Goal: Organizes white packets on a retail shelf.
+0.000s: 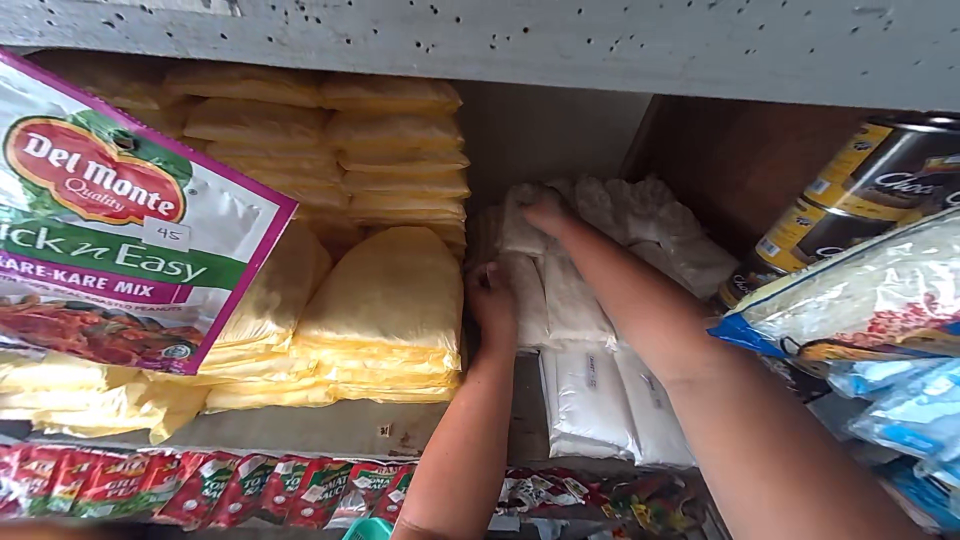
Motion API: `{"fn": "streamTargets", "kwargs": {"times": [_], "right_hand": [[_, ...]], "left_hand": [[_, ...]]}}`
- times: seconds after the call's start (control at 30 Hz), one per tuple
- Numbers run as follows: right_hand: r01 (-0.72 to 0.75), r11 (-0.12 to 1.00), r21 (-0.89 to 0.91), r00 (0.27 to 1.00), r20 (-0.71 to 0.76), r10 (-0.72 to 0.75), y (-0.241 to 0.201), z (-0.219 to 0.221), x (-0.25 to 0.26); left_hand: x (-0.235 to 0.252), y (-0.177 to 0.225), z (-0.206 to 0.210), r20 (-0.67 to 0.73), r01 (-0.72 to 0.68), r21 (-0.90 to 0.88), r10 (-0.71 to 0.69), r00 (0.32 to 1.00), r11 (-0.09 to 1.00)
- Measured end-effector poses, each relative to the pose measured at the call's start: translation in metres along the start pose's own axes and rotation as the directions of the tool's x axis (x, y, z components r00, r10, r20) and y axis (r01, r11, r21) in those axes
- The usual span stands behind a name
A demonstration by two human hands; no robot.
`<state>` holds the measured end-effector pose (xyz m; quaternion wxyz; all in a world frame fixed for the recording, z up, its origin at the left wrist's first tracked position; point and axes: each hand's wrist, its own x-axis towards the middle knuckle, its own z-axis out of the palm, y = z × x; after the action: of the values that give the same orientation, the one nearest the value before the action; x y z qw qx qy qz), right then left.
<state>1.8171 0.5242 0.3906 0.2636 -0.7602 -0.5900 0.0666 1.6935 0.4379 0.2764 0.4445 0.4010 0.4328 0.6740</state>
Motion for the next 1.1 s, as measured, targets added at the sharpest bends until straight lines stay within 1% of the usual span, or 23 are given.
{"fn": "streamTargets", "kwargs": {"times": [0.1, 0.23, 0.33, 0.47, 0.63, 0.7, 0.77, 0.87, 0.9, 1.0, 1.1], "right_hand": [[-0.045, 0.996, -0.082, 0.999, 0.000, 0.045, -0.004, 0.017, 0.007], [-0.115, 0.983, -0.144, 0.993, -0.009, 0.115, -0.011, 0.033, 0.015], [-0.123, 0.973, -0.194, 0.992, 0.001, 0.126, -0.014, 0.044, 0.023], [-0.125, 0.985, -0.117, 0.992, -0.014, 0.125, -0.020, 0.046, 0.017], [-0.177, 0.969, -0.172, 0.983, 0.015, 0.182, -0.031, 0.044, 0.008], [-0.190, 0.971, -0.147, 0.982, -0.027, 0.188, -0.032, 0.045, 0.009], [-0.164, 0.983, -0.077, 0.986, -0.054, 0.160, -0.030, 0.047, 0.010], [-0.027, 0.995, 0.098, 0.993, -0.113, 0.038, -0.027, 0.040, 0.006], [0.010, 0.992, 0.125, 0.992, -0.129, 0.006, -0.027, 0.033, 0.003], [0.081, 0.976, 0.202, 0.985, -0.165, -0.047, -0.033, -0.005, -0.012], [0.148, 0.967, 0.209, 0.978, -0.177, -0.112, -0.035, -0.052, -0.041]], "left_hand": [[-0.001, 0.002, 0.000, -0.014, 0.008, -0.018, -0.009, 1.000, 1.000], [-0.001, 0.004, -0.002, -0.018, 0.014, -0.004, -0.014, 1.000, 1.000], [0.002, 0.002, -0.003, -0.018, -0.020, 0.003, 0.020, 1.000, 1.000], [0.000, 0.001, -0.001, -0.015, -0.039, 0.023, 0.040, 0.999, 0.999], [-0.001, 0.000, -0.001, -0.002, -0.017, 0.018, 0.017, 1.000, 1.000], [-0.001, 0.002, -0.001, -0.006, -0.015, 0.005, 0.015, 1.000, 1.000], [-0.002, 0.002, -0.001, -0.011, -0.027, 0.009, 0.028, 1.000, 1.000], [-0.003, 0.001, -0.001, -0.005, -0.056, 0.013, 0.056, 0.998, 0.998], [-0.003, 0.001, -0.001, -0.004, -0.062, 0.012, 0.062, 0.998, 0.998], [-0.004, 0.000, -0.001, -0.008, -0.083, -0.002, 0.083, 0.996, 0.997], [-0.005, -0.001, -0.002, 0.003, -0.095, -0.007, 0.095, 0.996, 0.995]]}}
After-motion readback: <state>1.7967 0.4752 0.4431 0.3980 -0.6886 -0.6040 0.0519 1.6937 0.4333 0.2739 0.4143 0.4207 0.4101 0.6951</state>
